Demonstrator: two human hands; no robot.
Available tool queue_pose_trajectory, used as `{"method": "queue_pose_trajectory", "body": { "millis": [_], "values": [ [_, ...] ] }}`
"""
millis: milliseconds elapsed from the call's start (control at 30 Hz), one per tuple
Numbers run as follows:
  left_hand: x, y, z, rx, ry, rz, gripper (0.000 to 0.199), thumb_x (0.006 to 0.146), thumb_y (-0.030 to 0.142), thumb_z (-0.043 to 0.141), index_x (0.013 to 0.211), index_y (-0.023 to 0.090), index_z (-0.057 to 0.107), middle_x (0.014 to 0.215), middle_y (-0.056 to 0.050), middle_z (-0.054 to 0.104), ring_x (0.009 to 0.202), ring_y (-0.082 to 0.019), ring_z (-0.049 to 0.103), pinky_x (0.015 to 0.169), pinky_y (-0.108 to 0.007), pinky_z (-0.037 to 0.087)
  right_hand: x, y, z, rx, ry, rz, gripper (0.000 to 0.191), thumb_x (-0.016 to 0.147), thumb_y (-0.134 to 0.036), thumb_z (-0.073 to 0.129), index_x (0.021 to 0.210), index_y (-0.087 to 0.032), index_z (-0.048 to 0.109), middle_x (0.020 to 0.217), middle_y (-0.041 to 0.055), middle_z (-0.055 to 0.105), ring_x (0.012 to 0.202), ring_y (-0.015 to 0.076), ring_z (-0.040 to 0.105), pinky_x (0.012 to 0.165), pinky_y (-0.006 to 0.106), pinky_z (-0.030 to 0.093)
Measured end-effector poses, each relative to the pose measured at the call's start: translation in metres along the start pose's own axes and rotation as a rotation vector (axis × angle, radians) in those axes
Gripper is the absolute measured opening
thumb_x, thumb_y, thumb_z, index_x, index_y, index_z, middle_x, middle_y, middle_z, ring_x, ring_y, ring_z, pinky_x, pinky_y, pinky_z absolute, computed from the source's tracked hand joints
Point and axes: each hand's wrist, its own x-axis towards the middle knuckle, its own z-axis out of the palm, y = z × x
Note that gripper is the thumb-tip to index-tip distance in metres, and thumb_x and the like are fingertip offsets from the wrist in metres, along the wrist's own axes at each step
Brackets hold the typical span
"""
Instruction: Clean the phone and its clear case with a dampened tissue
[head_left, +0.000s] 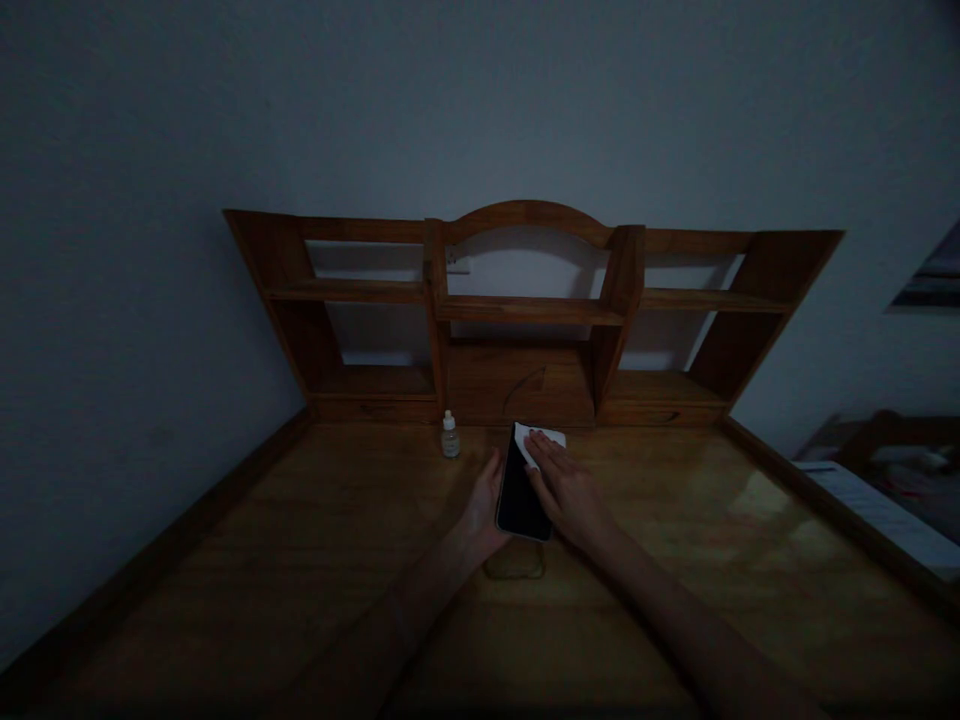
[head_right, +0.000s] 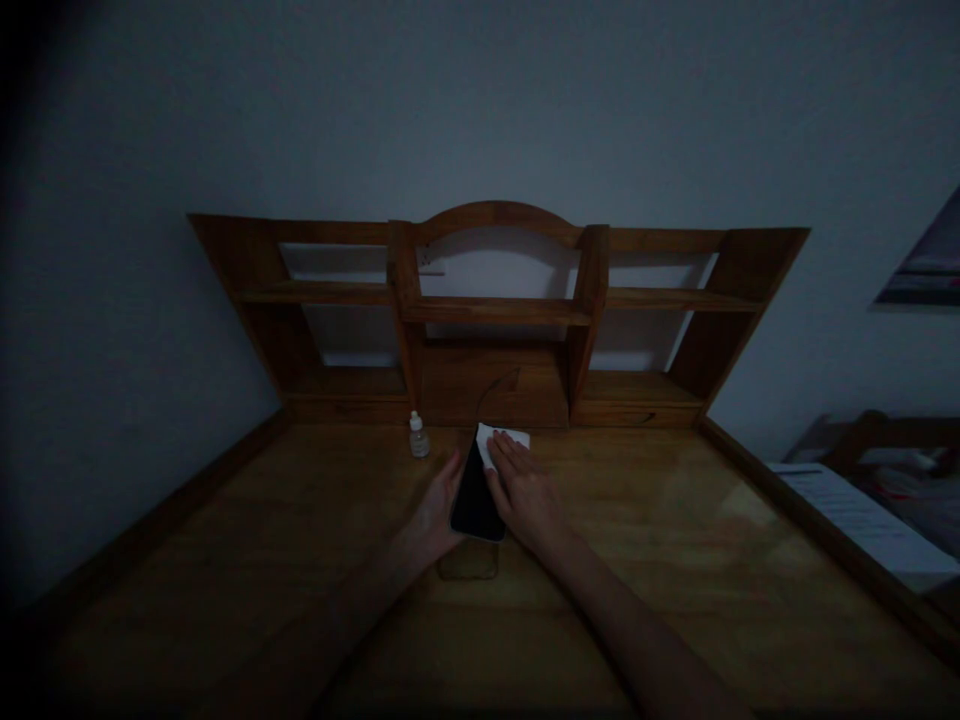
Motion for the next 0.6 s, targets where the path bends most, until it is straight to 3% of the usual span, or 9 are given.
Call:
{"method": "queue_pose_trajectory", "body": {
  "millis": [600],
  "values": [
    [0.0071, -0.0033, -0.0052, -0.091, -0.062, 0.017, 0.036, 0.089, 0.038, 0.055, 0.107, 0.010, 0.068, 0.101, -0.011, 0.071, 0.101, -0.023, 0.065, 0.095, -0.032, 0.045, 0.0005, -0.0068, -0.0001, 0.017, -0.008, -0.049, 0.051, 0.097, -0.020, 0.036, 0.147, -0.019, 0.031, 0.150, 0.0080, 0.037, 0.141, 0.0212, 0.029, 0.116, 0.048, 0.029]
  ]
}}
